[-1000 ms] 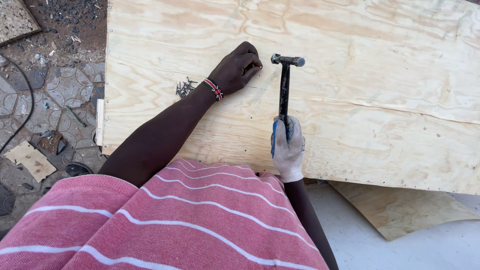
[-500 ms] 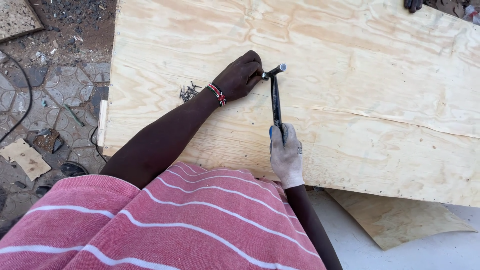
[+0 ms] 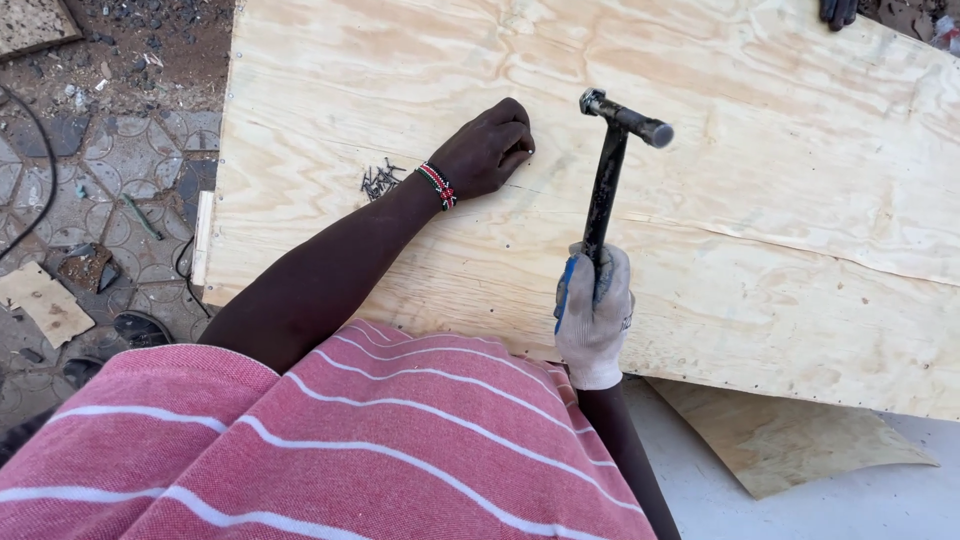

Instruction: Hammering a series of nails into a plywood board laid on the ground.

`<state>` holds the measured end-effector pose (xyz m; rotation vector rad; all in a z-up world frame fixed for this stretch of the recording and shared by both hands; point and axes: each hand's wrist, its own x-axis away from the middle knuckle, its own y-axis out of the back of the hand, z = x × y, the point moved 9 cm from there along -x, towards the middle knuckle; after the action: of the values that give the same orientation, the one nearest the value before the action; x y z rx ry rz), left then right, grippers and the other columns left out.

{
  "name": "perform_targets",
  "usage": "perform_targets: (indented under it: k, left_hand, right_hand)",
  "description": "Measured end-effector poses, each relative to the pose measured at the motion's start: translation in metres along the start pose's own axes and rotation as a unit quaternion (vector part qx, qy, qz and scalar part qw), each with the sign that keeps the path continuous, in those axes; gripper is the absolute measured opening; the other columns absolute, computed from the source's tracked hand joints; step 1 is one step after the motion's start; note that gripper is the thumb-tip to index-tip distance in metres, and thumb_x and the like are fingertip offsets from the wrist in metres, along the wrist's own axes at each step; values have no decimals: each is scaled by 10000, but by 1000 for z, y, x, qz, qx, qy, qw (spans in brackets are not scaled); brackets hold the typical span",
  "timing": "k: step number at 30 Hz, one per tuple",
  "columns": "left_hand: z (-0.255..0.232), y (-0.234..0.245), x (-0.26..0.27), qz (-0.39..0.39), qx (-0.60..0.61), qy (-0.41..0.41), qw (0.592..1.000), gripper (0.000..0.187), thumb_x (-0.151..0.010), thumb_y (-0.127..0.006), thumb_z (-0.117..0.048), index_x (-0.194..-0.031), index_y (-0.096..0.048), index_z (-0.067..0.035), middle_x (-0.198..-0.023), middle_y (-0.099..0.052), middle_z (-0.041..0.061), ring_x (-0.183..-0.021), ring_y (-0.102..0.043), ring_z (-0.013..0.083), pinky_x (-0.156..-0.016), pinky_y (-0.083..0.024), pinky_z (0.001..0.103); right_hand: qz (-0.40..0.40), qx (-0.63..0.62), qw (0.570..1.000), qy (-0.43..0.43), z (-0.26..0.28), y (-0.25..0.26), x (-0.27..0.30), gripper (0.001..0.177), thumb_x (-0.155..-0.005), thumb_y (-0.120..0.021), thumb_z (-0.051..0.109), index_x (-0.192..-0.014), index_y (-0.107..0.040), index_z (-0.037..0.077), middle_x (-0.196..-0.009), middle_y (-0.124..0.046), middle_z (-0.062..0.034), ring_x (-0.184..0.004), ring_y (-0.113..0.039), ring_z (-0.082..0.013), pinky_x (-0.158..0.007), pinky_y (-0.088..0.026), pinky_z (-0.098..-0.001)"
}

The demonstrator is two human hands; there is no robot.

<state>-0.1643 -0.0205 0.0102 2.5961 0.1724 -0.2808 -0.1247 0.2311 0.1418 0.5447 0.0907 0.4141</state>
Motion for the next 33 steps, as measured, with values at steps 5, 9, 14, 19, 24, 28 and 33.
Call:
perform_targets:
  k: [5,9,14,19,24,28,33]
  left_hand:
    - [-4,13,0,-23,56,32,998,348,-1042,-758,92,-1343,-662,-54,-1411,-570,159,-1020,-797,411,-883,-717,530]
    - [-6,18,3,-65,86,9,994,580,-924,-630,198,-1429,-654,-86,-1452,-524,106,-747,-575,187,-719,-550,348]
    - [-10,21,2,-61,88,19,994,563,-899,-618,178,-1396,-664,-82,-1451,-534,94,-709,-590,169,-697,-565,334]
    - [-7,21,4,-68,113,19,991,588,-864,-569,183,-1383,-663,-78,-1432,-545,103,-737,-589,176,-702,-519,339]
    - [-9,21,1,-61,111,38,991,586,-849,-571,166,-1361,-677,-99,-1425,-559,77,-743,-571,161,-689,-513,327]
    - [-10,23,6,-60,119,46,990,604,-835,-562,175,-1367,-677,-88,-1419,-558,93,-771,-596,166,-686,-510,319]
    - [-7,18,5,-61,119,47,990,608,-843,-538,162,-1370,-676,-108,-1421,-553,80,-741,-575,158,-701,-503,329]
  right_hand:
    - [53,57,997,-8,-44,-27,4,218,-1257,-565,269,-1261,-667,77,-672,-682,-162,-640,-717,-353,-666,-587,-499]
    - [65,45,988,-132,-39,-24,1,224,-1237,-552,330,-1150,-628,138,-783,-594,-24,-612,-583,-229,-636,-476,-420]
    - [-16,-99,995,8,-15,-11,3,291,-1267,-408,280,-1292,-561,34,-740,-592,-95,-586,-587,-178,-665,-515,-334]
    - [87,162,973,-138,-72,-26,-6,353,-1254,-523,502,-1082,-599,203,-778,-667,22,-695,-667,-235,-738,-502,-474]
    - [-26,-38,998,-49,-55,-21,5,199,-1201,-444,166,-1273,-584,43,-747,-643,-76,-595,-640,-210,-649,-546,-385]
    - [158,237,941,-183,-95,-42,5,344,-1224,-497,508,-1280,-604,186,-1086,-835,-202,-1071,-740,-606,-952,-492,-680]
    - [36,135,987,-81,-59,-25,4,222,-1257,-501,331,-1244,-587,126,-855,-718,-55,-726,-733,-362,-725,-509,-544]
